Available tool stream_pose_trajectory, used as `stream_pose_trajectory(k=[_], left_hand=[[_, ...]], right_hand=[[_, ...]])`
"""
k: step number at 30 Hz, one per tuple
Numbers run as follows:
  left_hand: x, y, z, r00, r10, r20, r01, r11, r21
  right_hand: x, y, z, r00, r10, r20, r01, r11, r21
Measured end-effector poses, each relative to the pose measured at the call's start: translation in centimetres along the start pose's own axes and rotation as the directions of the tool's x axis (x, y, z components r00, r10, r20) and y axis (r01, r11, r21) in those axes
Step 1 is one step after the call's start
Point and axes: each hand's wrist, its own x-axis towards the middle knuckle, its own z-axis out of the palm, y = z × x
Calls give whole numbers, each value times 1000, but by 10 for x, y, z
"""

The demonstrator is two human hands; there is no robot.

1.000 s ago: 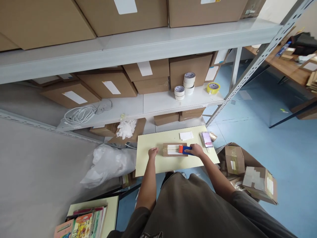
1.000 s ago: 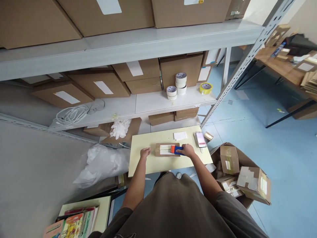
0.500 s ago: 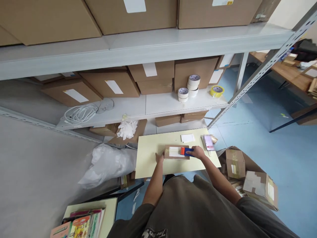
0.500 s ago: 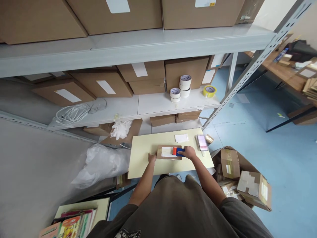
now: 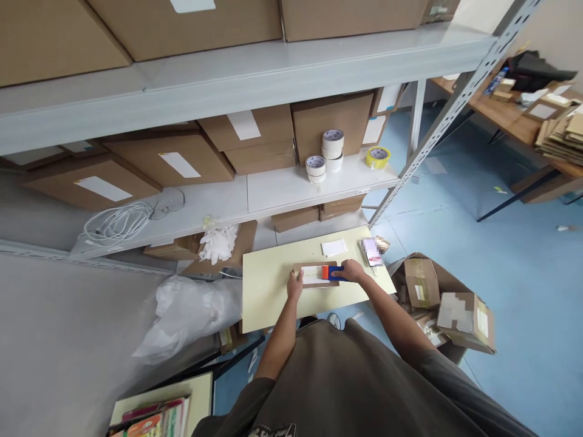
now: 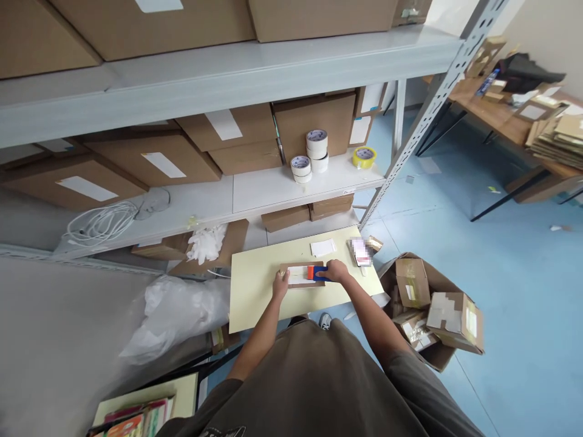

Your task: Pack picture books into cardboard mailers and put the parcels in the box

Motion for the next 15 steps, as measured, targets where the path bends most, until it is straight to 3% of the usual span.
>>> stream_pose_trajectory(k=[8, 11, 15], left_hand=[[2, 2, 9, 999, -23, -22, 25, 998, 60], [6, -3, 6, 1000, -17, -15, 17, 999, 40], [17, -21, -12, 1000, 3, 10, -2, 993, -115]], right_hand=[[-37, 100, -40, 985, 173, 3, -170, 970, -173], [-39, 99, -43, 979, 205, -4, -202, 960, -192], [-29, 62, -39, 979, 204, 27, -198, 969, -146]])
